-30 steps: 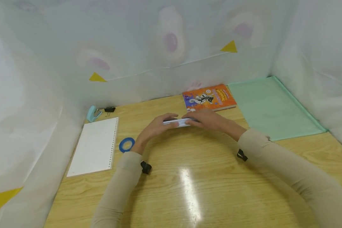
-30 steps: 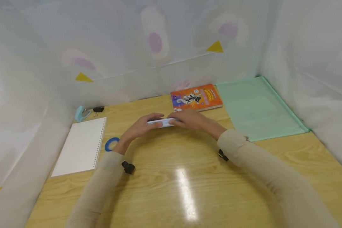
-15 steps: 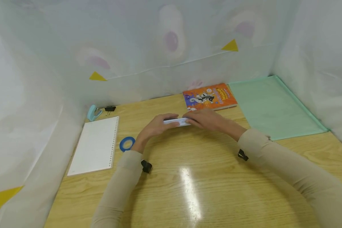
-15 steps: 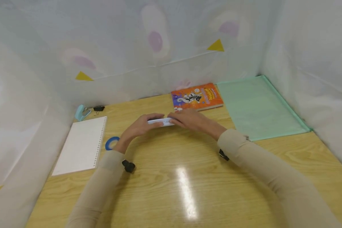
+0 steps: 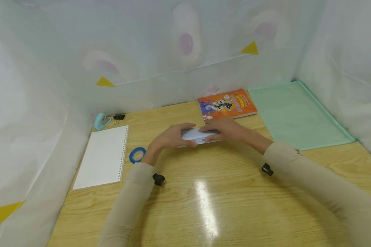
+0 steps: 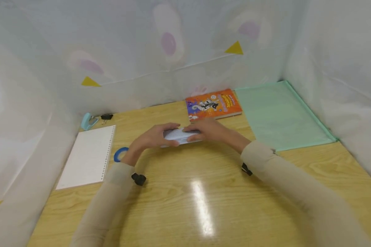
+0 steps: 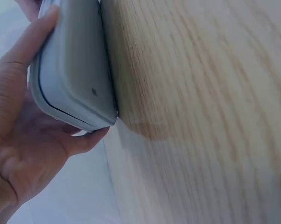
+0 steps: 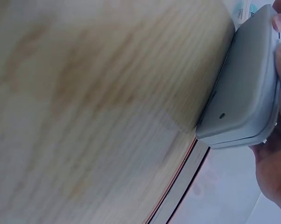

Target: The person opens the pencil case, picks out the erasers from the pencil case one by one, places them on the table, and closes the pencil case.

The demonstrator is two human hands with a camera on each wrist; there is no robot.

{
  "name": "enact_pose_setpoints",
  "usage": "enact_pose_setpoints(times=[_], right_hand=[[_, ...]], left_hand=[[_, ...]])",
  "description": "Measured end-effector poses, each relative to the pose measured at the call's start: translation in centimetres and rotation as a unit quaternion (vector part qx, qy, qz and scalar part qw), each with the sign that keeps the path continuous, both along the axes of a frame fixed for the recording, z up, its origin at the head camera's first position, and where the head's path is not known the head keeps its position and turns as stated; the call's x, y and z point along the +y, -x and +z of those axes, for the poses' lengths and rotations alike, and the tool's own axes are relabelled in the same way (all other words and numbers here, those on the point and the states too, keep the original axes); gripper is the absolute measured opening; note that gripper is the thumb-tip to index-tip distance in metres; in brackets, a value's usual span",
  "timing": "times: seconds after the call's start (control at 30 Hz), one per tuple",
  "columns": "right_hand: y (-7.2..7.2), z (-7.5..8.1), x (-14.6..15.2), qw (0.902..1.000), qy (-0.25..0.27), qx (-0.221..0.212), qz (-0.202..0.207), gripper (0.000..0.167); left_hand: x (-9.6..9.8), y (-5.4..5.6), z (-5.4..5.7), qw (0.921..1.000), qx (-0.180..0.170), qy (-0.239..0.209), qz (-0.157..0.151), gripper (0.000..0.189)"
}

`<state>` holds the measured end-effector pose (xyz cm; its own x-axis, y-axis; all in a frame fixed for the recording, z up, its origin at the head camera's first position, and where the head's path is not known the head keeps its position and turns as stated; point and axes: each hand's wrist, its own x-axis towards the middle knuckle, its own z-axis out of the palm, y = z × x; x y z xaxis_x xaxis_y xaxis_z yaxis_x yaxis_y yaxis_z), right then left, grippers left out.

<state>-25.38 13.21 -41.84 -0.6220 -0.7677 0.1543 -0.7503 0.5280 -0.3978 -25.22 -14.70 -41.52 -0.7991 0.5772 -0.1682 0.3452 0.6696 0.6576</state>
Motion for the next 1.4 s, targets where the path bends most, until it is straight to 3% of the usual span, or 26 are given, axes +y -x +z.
enact_pose_setpoints(times=[0.13, 0.33, 0.53, 0.7, 0.9, 1.07, 1.23, 1.4], right_hand=[[-0.2, -0.1, 0.6, 0.9996, -0.010, -0.017, 0.021, 0.057], [-0.2, -0.4, 2.4, 0.9976, -0.037, -0.056, 0.017, 0.063], [0.1, 0.6, 2.7, 0.9957, -0.058, -0.061, 0.039, 0.060], [0.2, 1.0, 2.6, 0.9945, -0.062, -0.075, 0.041, 0.060], [0.1, 1.0, 3.5, 0.9953, -0.050, -0.077, 0.032, 0.057], [0.0, 2.2, 5.7, 0.9932, -0.033, -0.109, -0.024, 0.043], [0.7, 2.9, 7.1, 0.9934, 0.037, -0.091, -0.060, 0.032], [2.2, 2.3, 6.8, 0.9802, 0.116, -0.125, -0.101, 0.031]], left_hand=[[0.4, -0.4, 0.0, 0.9991, 0.020, 0.037, -0.003, 0.091], [1.0, -1.0, -0.5, 0.9961, 0.051, 0.069, -0.017, 0.095], [1.7, -1.6, -0.6, 0.9857, 0.098, 0.137, -0.007, 0.103], [2.0, -2.3, -0.4, 0.9801, 0.105, 0.169, 0.006, 0.108], [0.2, -3.1, -0.4, 0.9854, 0.094, 0.142, 0.001, 0.110], [-3.0, -4.4, 0.4, 0.9923, 0.063, 0.092, 0.053, 0.093], [-4.5, -5.2, 1.2, 0.9916, 0.041, 0.067, 0.103, 0.060], [-4.3, -5.0, 0.5, 0.9950, 0.040, 0.031, 0.086, 0.055]])
